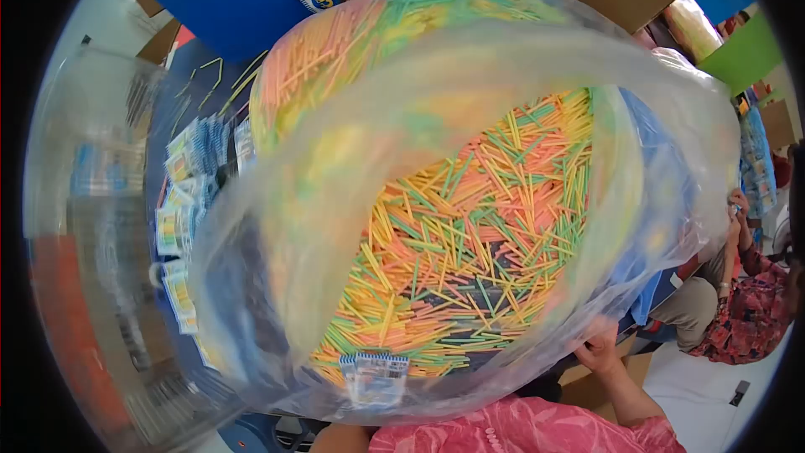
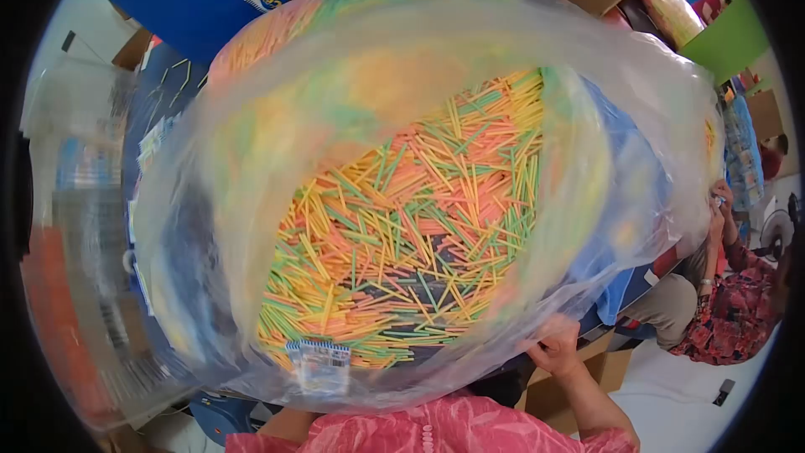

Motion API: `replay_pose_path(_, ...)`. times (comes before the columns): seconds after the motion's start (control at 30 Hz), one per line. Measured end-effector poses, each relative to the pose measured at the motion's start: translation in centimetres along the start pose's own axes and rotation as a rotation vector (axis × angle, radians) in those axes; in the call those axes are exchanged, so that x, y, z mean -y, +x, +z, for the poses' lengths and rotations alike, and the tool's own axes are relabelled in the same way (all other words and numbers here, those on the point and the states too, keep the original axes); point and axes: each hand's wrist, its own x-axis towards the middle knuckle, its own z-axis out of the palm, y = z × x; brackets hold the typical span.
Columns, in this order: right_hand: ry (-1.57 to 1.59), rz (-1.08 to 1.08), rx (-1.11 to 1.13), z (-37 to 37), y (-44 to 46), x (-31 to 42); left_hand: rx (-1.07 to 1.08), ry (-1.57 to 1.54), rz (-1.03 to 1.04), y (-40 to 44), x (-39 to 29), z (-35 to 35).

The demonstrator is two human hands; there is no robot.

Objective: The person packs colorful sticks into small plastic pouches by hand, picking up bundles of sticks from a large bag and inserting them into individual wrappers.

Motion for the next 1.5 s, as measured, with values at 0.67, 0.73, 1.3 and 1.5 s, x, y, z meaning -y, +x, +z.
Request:
replay_pose_path(0.67,0.048,-0.229,-0.248,0.0,-0.7,0.0,-0.335,-0.174,0.1,-6.6,-1.5,6.5)
replay_pose_path(0.73,0.092,-0.272,-0.341,0.1,0.2,2.3,-0.41,-0.161,0.104,-8.6,-2.2,7.5)
replay_pose_path(1.3,-0.087,-0.608,0.085,5.5,12.9,13.3,-1.462,0.719,-0.166,-16.7,-17.6,0.5)
replay_pose_path(1.5,-0.096,-0.619,0.116,6.5,14.6,14.6,-1.422,0.277,-0.339,-16.7,-16.3,-0.4)
